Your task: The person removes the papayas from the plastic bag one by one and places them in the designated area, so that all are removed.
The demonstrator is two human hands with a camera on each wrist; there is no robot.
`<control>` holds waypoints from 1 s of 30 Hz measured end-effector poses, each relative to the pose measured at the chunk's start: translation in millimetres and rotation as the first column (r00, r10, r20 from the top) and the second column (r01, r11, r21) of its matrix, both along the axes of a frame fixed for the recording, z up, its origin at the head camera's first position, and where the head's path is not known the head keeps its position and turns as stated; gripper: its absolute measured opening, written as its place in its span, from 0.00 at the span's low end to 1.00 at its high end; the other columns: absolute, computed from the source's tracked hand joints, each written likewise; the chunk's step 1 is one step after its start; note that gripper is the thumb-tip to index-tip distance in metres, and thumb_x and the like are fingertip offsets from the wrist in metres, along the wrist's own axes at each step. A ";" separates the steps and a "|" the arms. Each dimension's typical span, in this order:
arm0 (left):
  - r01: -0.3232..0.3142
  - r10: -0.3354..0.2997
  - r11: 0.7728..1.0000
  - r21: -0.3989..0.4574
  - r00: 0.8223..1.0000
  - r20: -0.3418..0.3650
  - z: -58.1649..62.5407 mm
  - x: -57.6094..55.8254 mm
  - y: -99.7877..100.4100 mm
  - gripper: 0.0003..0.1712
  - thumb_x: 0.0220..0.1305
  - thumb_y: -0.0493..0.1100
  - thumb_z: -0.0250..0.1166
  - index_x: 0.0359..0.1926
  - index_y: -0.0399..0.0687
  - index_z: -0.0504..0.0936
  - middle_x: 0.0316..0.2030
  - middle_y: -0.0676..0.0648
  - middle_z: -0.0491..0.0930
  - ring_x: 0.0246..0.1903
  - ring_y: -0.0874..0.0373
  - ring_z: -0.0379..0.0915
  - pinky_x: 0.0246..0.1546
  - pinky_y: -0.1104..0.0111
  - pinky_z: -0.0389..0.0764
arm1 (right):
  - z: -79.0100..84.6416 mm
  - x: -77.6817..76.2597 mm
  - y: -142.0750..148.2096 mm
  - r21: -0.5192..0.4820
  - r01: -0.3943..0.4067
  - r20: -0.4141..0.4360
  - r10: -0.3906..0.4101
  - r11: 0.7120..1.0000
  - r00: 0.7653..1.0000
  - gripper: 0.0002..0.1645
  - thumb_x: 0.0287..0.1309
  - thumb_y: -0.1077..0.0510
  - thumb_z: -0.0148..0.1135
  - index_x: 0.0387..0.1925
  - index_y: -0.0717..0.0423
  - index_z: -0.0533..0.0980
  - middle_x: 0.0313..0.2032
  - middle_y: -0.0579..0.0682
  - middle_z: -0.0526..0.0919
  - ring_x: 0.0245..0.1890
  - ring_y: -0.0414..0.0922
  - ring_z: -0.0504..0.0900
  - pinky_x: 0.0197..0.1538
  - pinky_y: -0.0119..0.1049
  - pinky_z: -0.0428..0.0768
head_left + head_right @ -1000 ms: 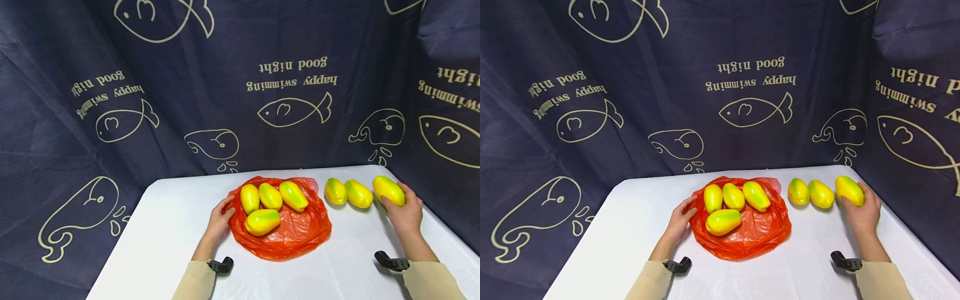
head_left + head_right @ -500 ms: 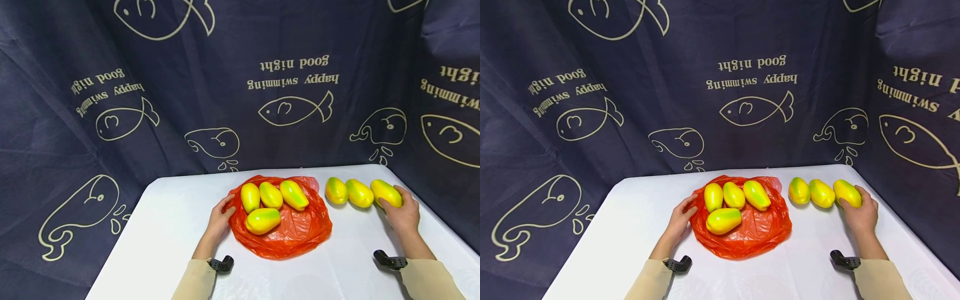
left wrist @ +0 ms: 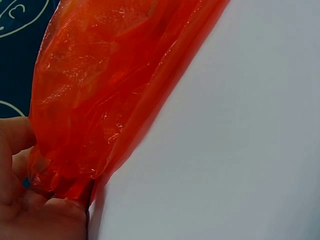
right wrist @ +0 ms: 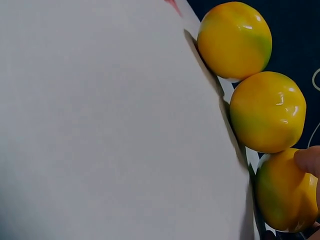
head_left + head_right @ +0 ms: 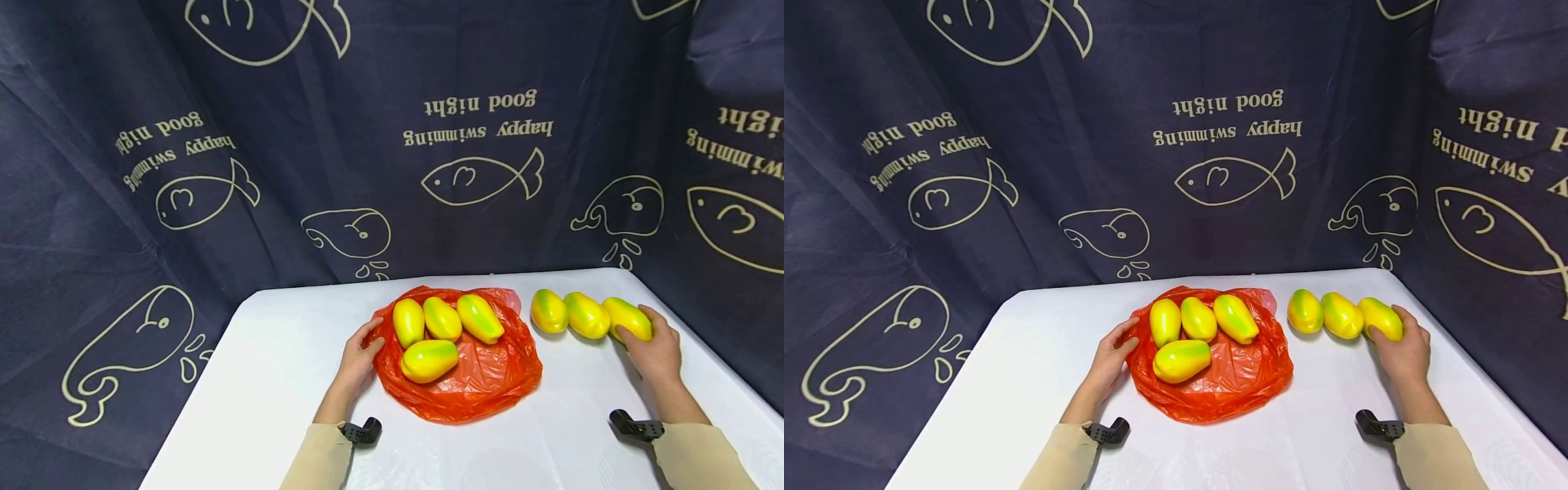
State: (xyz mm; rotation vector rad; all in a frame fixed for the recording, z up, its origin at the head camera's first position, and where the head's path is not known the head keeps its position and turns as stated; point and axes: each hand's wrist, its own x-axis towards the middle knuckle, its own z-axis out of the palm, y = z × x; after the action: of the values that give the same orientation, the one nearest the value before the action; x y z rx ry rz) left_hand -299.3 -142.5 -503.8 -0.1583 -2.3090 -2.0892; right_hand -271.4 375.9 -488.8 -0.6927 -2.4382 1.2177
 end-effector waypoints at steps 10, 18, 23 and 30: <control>0.014 -0.014 1.000 0.006 1.000 0.010 -0.1 0.4 -0.2 0.27 0.72 0.37 0.56 0.70 0.51 0.71 0.72 0.43 0.65 0.72 0.44 0.61 0.70 0.52 0.69 | 3.9 0.3 -2.1 0.007 0.017 0.010 -0.017 1.000 1.000 0.43 0.68 0.53 0.54 0.79 0.53 0.48 0.73 0.72 0.52 0.72 0.69 0.53 0.74 0.65 0.55; 0.003 -0.003 1.000 0.004 1.000 0.001 0.1 0.4 -0.1 0.27 0.71 0.36 0.57 0.69 0.51 0.72 0.71 0.43 0.67 0.72 0.44 0.61 0.72 0.52 0.67 | 7.1 4.9 -3.1 0.054 0.034 -0.022 -0.032 0.998 0.999 0.42 0.67 0.53 0.54 0.78 0.53 0.51 0.74 0.70 0.53 0.74 0.69 0.51 0.73 0.64 0.54; 0.002 -0.002 1.000 0.007 1.000 -0.007 -0.3 -0.6 0.0 0.27 0.70 0.35 0.57 0.69 0.50 0.72 0.71 0.42 0.67 0.72 0.44 0.62 0.72 0.51 0.66 | 12.9 6.9 -5.4 0.068 0.063 -0.089 -0.057 0.996 0.994 0.40 0.66 0.54 0.54 0.77 0.52 0.55 0.76 0.66 0.52 0.76 0.66 0.48 0.74 0.64 0.52; -0.008 0.008 1.000 -0.008 1.000 -0.009 -0.3 -0.3 -0.2 0.27 0.70 0.35 0.57 0.69 0.50 0.73 0.70 0.42 0.69 0.71 0.44 0.63 0.72 0.51 0.67 | 26.2 8.1 -13.6 0.032 0.072 -0.144 -0.066 0.997 0.987 0.39 0.67 0.53 0.55 0.77 0.48 0.56 0.78 0.60 0.51 0.77 0.61 0.47 0.76 0.63 0.51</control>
State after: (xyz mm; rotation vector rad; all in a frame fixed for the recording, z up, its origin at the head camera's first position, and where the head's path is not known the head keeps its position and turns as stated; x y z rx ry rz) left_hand -299.6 -142.7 -504.1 -0.1582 -2.3087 -2.0716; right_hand -263.3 362.3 -462.6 -0.6505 -2.2944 1.1520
